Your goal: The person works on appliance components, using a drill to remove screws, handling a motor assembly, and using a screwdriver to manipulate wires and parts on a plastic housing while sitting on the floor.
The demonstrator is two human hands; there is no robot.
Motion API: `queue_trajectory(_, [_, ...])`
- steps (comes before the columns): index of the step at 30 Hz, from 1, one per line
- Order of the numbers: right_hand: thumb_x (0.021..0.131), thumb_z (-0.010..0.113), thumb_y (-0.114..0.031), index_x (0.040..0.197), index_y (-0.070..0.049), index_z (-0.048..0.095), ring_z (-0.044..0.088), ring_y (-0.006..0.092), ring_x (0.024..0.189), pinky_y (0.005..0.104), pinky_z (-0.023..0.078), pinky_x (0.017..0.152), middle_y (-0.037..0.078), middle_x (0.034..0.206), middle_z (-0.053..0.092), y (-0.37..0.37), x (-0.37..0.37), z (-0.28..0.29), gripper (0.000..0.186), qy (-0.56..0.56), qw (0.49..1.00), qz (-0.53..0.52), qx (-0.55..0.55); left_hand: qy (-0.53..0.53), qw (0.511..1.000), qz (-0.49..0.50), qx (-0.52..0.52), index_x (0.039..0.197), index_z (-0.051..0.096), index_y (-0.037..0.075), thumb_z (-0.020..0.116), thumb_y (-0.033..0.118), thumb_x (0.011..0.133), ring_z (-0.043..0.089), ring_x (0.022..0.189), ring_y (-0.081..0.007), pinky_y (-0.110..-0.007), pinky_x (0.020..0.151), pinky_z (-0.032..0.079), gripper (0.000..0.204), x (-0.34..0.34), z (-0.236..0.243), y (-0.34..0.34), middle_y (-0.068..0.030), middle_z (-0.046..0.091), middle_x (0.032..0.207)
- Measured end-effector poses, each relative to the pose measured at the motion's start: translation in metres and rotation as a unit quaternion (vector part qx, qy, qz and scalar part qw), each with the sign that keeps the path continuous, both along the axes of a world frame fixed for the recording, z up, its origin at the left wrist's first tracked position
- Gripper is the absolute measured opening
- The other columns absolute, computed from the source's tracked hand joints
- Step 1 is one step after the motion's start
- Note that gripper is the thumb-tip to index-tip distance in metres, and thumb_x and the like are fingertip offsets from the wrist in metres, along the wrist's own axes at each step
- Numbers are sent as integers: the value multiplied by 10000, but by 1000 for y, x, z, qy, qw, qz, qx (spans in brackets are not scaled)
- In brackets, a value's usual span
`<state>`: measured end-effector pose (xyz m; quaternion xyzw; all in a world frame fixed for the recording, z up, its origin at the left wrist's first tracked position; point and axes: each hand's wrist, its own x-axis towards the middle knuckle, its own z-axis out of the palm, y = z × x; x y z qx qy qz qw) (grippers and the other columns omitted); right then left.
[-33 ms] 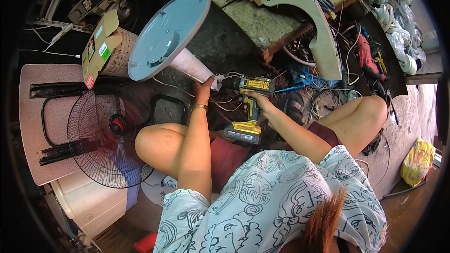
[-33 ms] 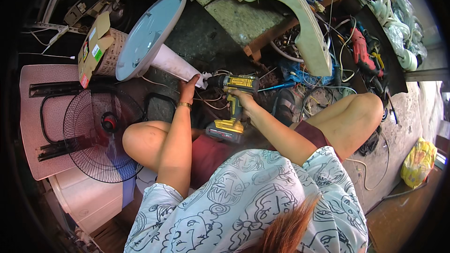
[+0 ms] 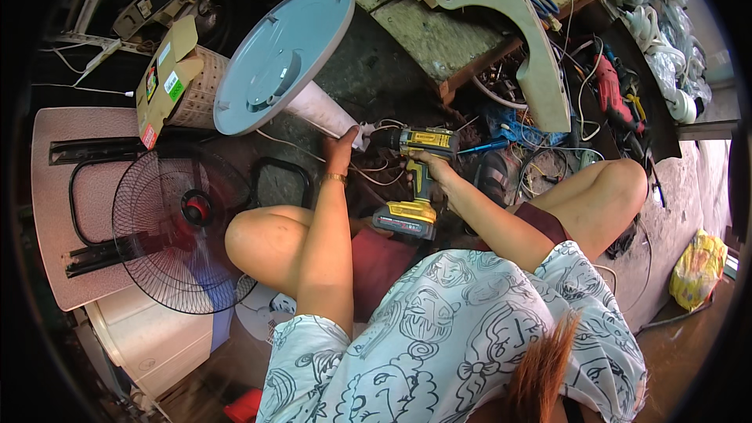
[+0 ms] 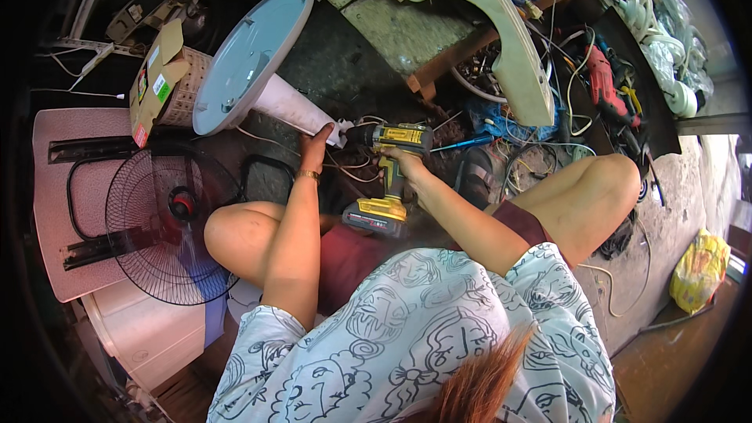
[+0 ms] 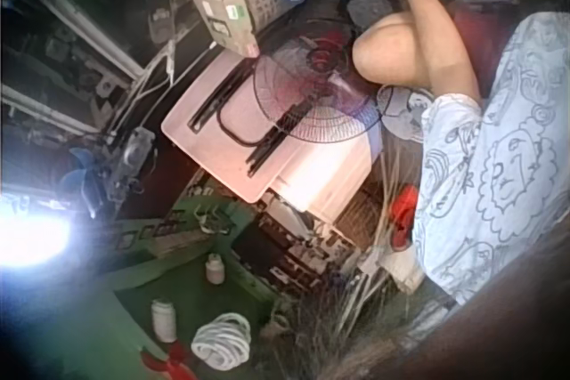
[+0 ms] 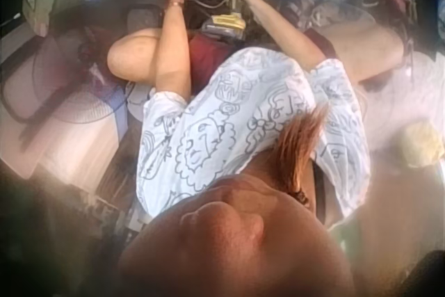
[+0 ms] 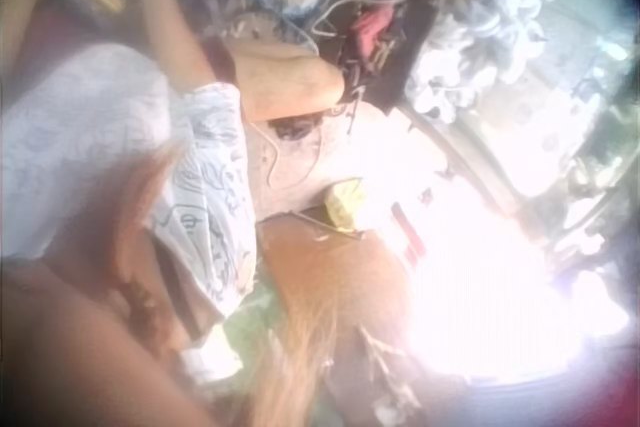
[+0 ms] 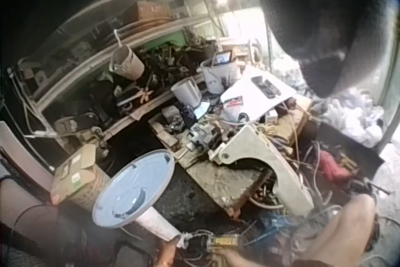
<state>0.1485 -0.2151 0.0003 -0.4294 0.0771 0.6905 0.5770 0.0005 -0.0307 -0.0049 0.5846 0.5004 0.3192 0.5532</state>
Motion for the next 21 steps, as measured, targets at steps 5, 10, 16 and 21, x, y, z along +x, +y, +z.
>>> queue_trajectory(5, [873, 586, -224, 1079, -68, 547, 595, 184, 556, 332, 536, 517, 85, 792, 635, 2, -8, 1, 262, 64, 997, -28, -30, -1, 1000, 6, 0, 994, 657, -6, 762, 104, 756, 630, 873, -168, -320, 790, 481, 282, 1, 3, -2, -58, 677, 958])
queue_trajectory(10, [866, 610, -217, 1079, -52, 542, 590, 194, 524, 336, 538, 484, 100, 772, 630, 5, -2, 6, 278, 62, 996, -19, -56, -20, 1000, 12, -5, 996, 657, -3, 763, 106, 752, 628, 871, -164, -318, 784, 481, 288, -1, 4, -2, -61, 676, 957])
queue_trajectory(16, [865, 619, -199, 1100, -31, 536, 581, 203, 495, 334, 537, 477, 120, 781, 635, -1, -1, 2, 301, 52, 997, -33, -35, -32, 999, 9, -12, 993, 654, -2, 766, 108, 746, 632, 869, -165, -321, 788, 486, 293, -3, 2, 2, -60, 676, 953])
queue_trajectory(21, [873, 613, -196, 1133, -18, 533, 596, 197, 515, 328, 543, 485, 140, 845, 661, -8, 5, 2, 325, 62, 997, -43, -9, -42, 992, -76, -95, 1155, 567, -18, 751, 188, 766, 615, 1003, -210, -344, 881, 475, 476, -3, 0, 6, -96, 647, 1068])
